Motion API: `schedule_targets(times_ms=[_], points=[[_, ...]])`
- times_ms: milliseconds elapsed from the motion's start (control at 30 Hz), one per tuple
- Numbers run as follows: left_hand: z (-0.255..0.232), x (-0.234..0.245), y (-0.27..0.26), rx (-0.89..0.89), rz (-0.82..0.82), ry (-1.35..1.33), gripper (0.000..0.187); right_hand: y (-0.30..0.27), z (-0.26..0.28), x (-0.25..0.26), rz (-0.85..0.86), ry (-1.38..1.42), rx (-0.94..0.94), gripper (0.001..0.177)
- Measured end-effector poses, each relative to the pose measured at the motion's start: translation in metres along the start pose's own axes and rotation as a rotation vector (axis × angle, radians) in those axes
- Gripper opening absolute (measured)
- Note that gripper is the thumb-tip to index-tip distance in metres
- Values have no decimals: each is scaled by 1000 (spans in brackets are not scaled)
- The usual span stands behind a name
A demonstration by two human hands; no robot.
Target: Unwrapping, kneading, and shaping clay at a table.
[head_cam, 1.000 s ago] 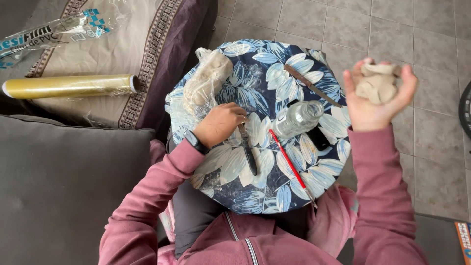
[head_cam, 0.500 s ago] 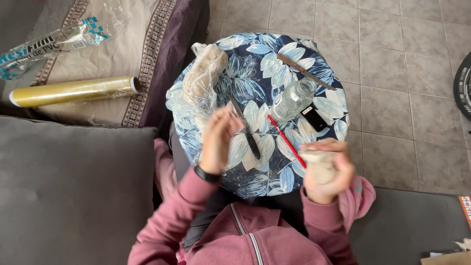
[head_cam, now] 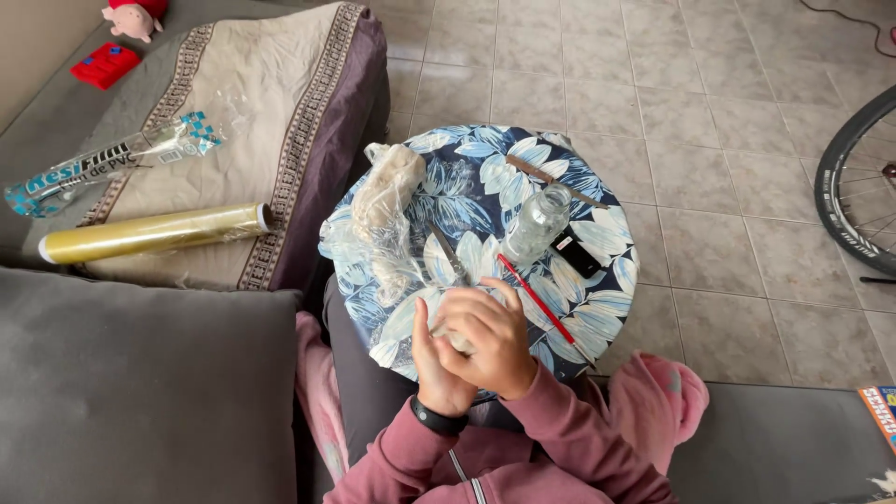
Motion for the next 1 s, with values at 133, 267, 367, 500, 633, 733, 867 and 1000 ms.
schedule_targets(times_ms=[133,267,367,500,633,733,867,1000], points=[[-20,25,2,5,-164,-2,37,-12,-8,-16,316,-28,-150,76],[-44,38,-9,-64,-138,-92,36,-13,-40,-12,365,61,-351,68],[-54,57,-5,-153,47,-105,42,-20,-71,-25,414,-55,-413,42],[-87,38,-21,-283,275,-28,41,-50,-117,-74,561,-307,-371,44],[-114,39,-19,-327,367,-33,40,-70,-172,-113,621,-397,-385,30],[-127,47,-14,-342,362,-23,38,-70,-194,-123,647,-337,-428,18],[-133,56,-1,-323,267,19,37,-55,-197,-133,675,-158,-697,14],[-131,65,11,-310,191,95,38,-50,-179,-163,750,-192,-594,19]])
Point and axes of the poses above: each hand's wrist, its own y-axis towards the middle knuckle, its own x-axis out of the back of the hand, z = x × y, the point moved 10 cm from there along y, towards the middle knuckle, and after that the axes turned 12 degrees about y, right-handed, at the moved point
